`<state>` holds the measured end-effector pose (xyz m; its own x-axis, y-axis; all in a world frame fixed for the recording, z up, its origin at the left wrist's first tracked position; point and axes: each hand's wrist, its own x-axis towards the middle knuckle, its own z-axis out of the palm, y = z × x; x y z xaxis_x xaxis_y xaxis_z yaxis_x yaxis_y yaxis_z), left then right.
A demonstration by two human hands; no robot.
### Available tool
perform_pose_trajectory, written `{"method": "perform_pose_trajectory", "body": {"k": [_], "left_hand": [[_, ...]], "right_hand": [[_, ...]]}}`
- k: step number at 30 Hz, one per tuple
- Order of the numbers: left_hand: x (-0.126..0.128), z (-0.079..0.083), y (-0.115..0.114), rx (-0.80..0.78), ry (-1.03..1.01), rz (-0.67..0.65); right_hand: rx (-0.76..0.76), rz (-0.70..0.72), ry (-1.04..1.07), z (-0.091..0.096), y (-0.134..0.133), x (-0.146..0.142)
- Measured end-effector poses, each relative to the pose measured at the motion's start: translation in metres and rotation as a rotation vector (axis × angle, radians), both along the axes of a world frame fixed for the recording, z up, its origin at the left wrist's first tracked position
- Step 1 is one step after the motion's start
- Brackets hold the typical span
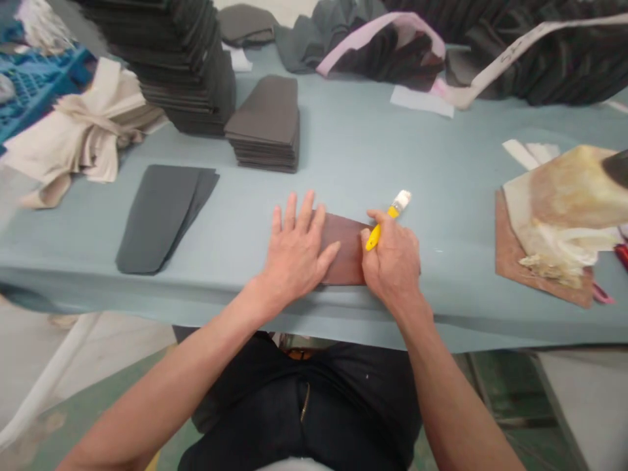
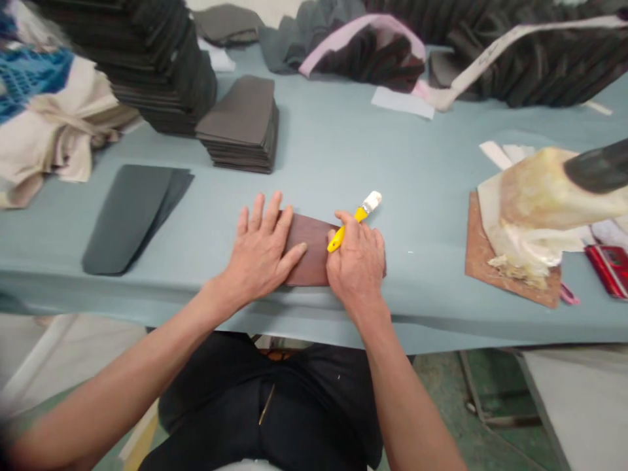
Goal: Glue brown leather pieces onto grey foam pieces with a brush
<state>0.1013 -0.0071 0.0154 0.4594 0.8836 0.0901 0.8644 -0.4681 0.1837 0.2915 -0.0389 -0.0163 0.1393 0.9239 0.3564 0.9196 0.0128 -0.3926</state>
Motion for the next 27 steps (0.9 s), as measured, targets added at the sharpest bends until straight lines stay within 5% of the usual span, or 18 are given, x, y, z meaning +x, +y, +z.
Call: {"method": "perform_pose_trajectory", "body": {"k": [7,15,27], "left_hand": [[0.021,0.009,-0.028,0.105,0.128,-0.284],[0.015,0.012,-0.027,0.139,0.142,-0.422],[0.015,-0.001,-0.022,0.069,-0.003,-0.481]], "right_hand": [[-0.016,-0.087,0.167,0.000,-0.003,0.009],[-0.087,-0.154,0.304,0.018,-0.011,-0.004],[0.054,-0.051,0.233,-0.001,-0.003,0.007]]}}
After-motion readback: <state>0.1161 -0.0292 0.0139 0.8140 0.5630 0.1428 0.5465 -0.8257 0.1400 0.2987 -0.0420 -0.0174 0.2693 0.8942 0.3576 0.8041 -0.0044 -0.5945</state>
